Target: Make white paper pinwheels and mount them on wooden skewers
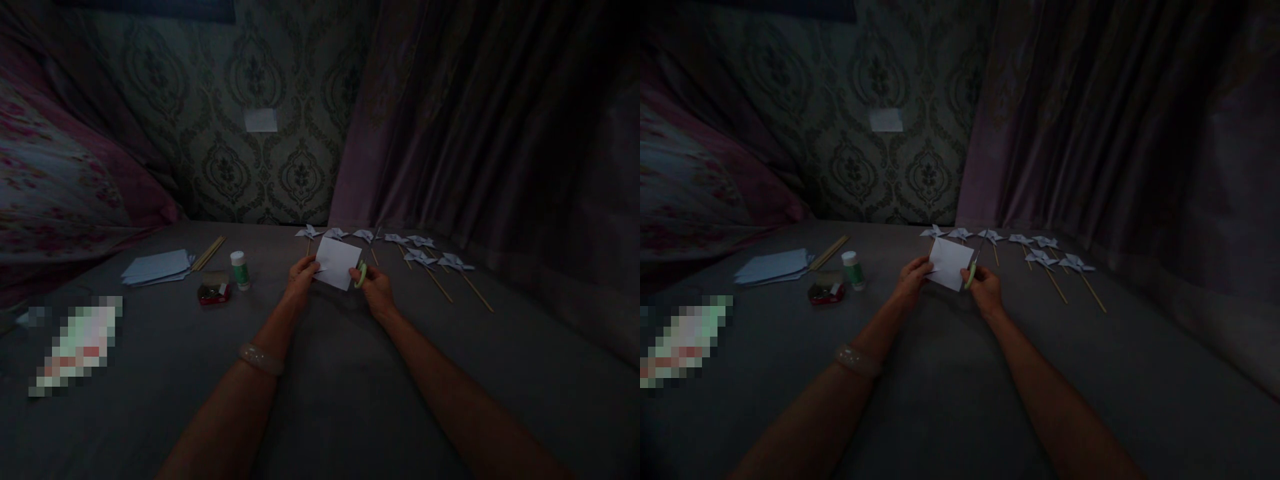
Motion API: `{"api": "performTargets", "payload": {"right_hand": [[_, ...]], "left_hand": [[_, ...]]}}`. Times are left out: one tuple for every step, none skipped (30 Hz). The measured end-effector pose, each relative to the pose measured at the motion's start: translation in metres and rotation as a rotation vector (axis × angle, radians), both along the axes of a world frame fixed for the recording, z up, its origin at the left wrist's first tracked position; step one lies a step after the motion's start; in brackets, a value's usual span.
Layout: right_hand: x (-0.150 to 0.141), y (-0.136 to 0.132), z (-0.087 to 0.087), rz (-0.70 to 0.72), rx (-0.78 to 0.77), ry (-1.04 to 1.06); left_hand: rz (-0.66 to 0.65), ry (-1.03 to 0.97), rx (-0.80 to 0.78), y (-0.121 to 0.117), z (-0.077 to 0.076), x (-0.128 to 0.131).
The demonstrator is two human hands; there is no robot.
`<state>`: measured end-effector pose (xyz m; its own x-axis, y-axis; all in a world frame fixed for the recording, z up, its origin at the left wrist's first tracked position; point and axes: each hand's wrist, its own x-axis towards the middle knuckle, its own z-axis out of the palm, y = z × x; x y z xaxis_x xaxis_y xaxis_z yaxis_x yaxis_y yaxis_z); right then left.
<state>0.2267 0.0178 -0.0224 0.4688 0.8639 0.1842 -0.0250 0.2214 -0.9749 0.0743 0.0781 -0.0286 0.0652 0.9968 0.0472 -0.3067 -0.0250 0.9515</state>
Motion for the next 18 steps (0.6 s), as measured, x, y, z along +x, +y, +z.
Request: {"api": "performTargets", "payload": {"right_hand": [[0.0003, 0.0003, -0.0006, -0.006, 0.004, 0.0], [0.0005, 0.0005, -0.0011, -0.008, 0.006, -0.001], [0.0006, 0.0007, -0.0016, -0.007, 0.007, -0.003], [0.0007, 0.0008, -0.0021, -0.005, 0.007, -0.005], [0.0008, 0.0009, -0.0025, -0.001, 0.006, -0.006], [0.0008, 0.001, -0.0027, 0.003, 0.006, -0.007], [0.0007, 0.0011, -0.0029, 0.006, 0.007, -0.008], [0.0007, 0.0013, -0.0031, 0.006, 0.009, -0.008], [0.0006, 0.0015, -0.0032, 0.004, 0.013, -0.009], [0.0006, 0.0017, -0.0033, 0.003, 0.019, -0.01], [0.0006, 0.0019, -0.0034, 0.003, 0.025, -0.013], [0.0007, 0.0021, -0.0036, 0.001, 0.033, -0.017], [0.0008, 0.0022, -0.0037, 0.0, 0.043, -0.021], [0.001, 0.0023, -0.0039, -0.002, 0.053, -0.024], [0.0012, 0.0024, -0.0041, -0.005, 0.063, -0.026], [0.0015, 0.0025, -0.0044, -0.013, 0.071, -0.027], [0.0019, 0.0026, -0.0046, -0.022, 0.076, -0.027], [0.0024, 0.0028, -0.0049, -0.029, 0.08, -0.03]], "left_hand": [[-0.003, 0.002, 0.005, -0.0002, 0.0002, 0.0], [-0.004, 0.003, 0.006, -0.0005, 0.0005, 0.0], [-0.003, 0.002, 0.005, -0.0008, 0.0008, 0.0], [0.001, 0.005, -0.001, -0.0012, 0.0011, 0.0001], [0.005, 0.007, -0.009, -0.0016, 0.0013, 0.0002], [0.006, 0.009, -0.015, -0.0018, 0.0013, 0.0002], [0.006, 0.009, -0.019, -0.0019, 0.0012, 0.0002], [0.006, 0.009, -0.02, -0.0018, 0.001, 0.0002], [0.007, 0.006, -0.021, -0.0016, 0.0007, 0.0001], [0.008, 0.001, -0.023, -0.0013, 0.0004, 0.0], [0.007, -0.009, -0.027, -0.001, 0.0003, -0.0001], [0.003, -0.025, -0.035, -0.0007, 0.0004, -0.0002], [-0.003, -0.047, -0.045, -0.0004, 0.0008, -0.0002], [-0.008, -0.073, -0.058, -0.0003, 0.0015, -0.0002], [-0.014, -0.103, -0.075, -0.0004, 0.0024, -0.0002], [-0.022, -0.134, -0.093, -0.0008, 0.0034, -0.0002], [-0.031, -0.164, -0.11, -0.0014, 0.0045, -0.0002], [-0.043, -0.19, -0.125, -0.0021, 0.0056, -0.0001]]}}
